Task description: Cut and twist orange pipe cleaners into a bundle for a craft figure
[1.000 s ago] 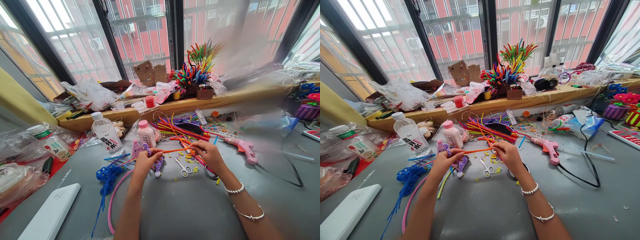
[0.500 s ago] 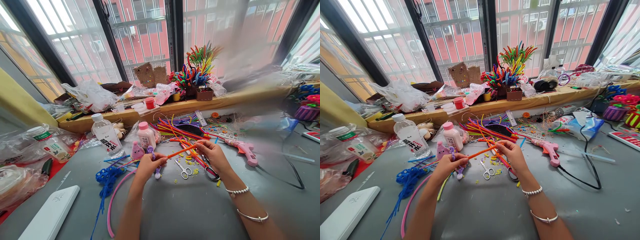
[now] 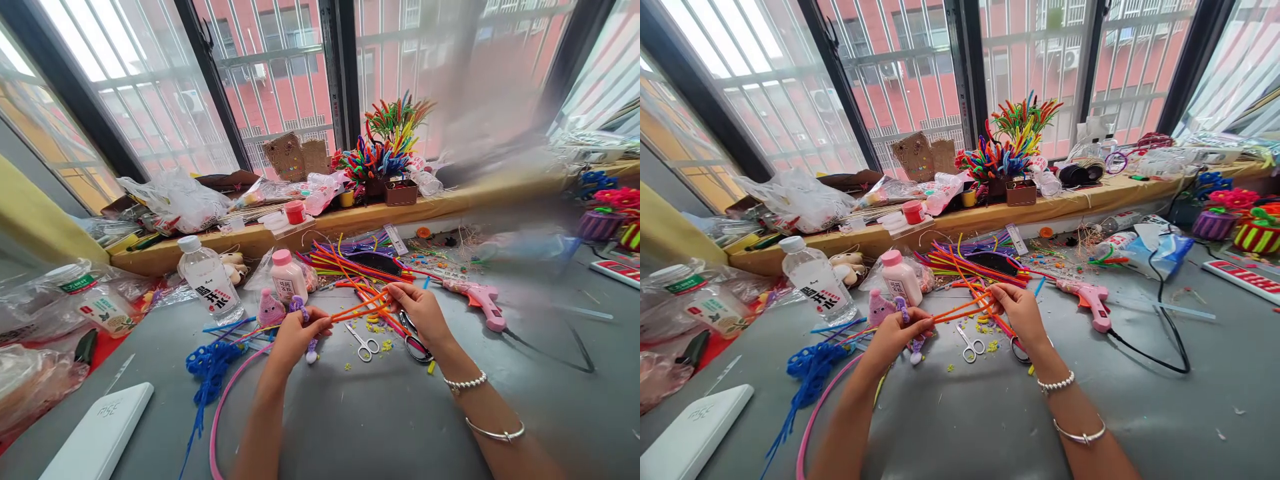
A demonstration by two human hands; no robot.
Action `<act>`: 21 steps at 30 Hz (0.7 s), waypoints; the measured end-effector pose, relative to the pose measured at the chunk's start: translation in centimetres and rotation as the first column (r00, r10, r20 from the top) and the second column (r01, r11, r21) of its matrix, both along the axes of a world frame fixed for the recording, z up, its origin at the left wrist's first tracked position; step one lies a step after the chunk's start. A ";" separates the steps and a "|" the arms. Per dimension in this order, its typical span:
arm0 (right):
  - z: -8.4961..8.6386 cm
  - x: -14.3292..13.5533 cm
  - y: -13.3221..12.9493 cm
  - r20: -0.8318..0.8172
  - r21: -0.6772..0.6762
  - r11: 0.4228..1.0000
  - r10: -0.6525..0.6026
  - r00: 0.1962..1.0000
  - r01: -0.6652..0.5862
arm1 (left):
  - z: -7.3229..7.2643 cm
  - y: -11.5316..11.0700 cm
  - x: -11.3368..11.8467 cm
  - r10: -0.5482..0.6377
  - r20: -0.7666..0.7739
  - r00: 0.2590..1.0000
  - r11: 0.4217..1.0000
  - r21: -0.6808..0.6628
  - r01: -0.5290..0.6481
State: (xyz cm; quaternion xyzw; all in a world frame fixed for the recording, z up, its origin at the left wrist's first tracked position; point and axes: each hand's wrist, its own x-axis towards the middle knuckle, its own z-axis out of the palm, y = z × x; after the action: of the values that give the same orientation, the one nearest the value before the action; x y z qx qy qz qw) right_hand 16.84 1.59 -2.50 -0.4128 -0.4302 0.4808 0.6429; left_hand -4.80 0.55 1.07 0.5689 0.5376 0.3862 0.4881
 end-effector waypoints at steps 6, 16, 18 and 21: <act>0.6 -0.1 -0.2 -0.233 -0.065 0.993 0.082 0.969 -0.100 | -0.4 0.4 -0.6 0.070 0.121 0.990 0.997 -0.021 -0.068; 0.9 0.1 -0.6 -0.632 -0.030 0.975 0.153 0.759 -0.222 | 0.1 0.0 -0.1 0.079 0.169 0.982 0.997 -0.035 -0.074; 1.0 0.1 -0.7 -0.553 -0.071 0.953 0.208 0.807 -0.294 | 0.4 -0.2 -0.4 0.115 0.177 0.977 0.993 0.005 -0.117; 1.0 -0.1 -0.8 -0.267 -0.171 0.915 0.315 0.911 -0.366 | 1.1 -0.5 -1.4 0.190 0.148 0.971 0.965 0.154 -0.212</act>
State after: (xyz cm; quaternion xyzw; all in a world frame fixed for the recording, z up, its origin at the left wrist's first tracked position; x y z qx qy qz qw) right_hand 16.71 0.82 -1.55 -0.3391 -0.3619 0.6753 0.5459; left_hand -6.17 0.03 2.14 0.5237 0.5248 0.5145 0.4309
